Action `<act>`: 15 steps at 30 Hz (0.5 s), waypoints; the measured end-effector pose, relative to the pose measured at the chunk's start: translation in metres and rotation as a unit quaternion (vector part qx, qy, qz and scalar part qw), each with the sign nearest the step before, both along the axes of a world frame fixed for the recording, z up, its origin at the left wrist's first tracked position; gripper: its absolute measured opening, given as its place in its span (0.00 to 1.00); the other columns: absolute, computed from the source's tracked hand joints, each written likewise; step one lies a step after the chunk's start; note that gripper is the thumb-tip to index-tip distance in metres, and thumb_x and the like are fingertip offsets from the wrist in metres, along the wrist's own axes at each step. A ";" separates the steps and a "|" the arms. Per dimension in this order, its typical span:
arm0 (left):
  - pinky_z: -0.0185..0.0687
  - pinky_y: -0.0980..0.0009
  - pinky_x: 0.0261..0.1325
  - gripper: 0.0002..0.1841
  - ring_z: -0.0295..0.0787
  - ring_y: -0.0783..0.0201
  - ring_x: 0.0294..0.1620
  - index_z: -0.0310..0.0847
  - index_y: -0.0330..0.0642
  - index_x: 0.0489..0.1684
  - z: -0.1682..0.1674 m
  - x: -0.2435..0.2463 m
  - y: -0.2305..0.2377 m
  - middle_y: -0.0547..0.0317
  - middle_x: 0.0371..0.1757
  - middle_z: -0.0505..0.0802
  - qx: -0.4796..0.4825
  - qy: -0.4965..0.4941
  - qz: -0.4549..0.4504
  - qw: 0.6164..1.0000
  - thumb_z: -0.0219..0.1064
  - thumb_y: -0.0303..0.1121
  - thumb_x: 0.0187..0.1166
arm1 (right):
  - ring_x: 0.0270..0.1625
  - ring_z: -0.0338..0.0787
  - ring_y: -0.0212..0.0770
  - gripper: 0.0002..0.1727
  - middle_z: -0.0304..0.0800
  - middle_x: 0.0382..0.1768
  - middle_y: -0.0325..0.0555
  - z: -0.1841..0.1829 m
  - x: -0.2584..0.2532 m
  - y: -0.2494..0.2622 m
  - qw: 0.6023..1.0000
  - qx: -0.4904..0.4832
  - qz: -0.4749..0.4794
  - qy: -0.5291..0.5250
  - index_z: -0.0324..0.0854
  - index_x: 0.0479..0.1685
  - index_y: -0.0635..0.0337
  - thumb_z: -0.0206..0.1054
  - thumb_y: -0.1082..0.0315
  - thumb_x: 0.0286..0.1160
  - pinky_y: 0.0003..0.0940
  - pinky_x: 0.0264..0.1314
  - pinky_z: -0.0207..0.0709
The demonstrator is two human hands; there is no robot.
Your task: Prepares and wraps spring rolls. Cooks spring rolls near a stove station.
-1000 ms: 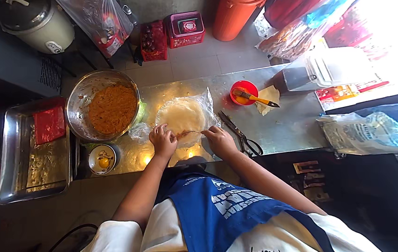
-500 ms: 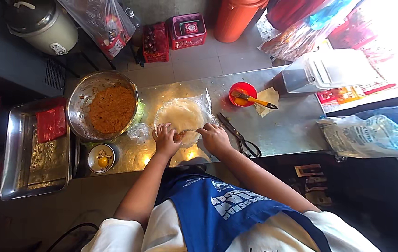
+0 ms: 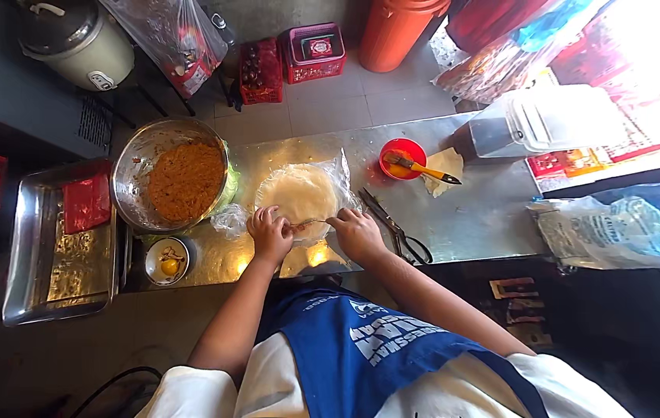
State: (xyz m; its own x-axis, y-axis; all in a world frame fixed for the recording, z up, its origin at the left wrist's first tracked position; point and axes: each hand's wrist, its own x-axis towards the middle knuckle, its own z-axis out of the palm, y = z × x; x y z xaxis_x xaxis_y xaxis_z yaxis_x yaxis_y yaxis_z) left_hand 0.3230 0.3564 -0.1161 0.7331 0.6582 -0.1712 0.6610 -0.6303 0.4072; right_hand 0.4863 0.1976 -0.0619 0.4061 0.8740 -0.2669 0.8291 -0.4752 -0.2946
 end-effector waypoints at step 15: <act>0.51 0.40 0.87 0.14 0.60 0.44 0.89 0.91 0.55 0.55 -0.001 -0.042 0.014 0.50 0.82 0.78 -0.100 -0.110 0.031 0.988 0.73 0.40 0.72 | 0.52 0.91 0.51 0.13 0.92 0.45 0.49 0.077 -0.012 0.081 0.967 0.241 -0.021 0.079 0.93 0.53 0.52 0.61 0.65 0.84 0.54 0.56 0.83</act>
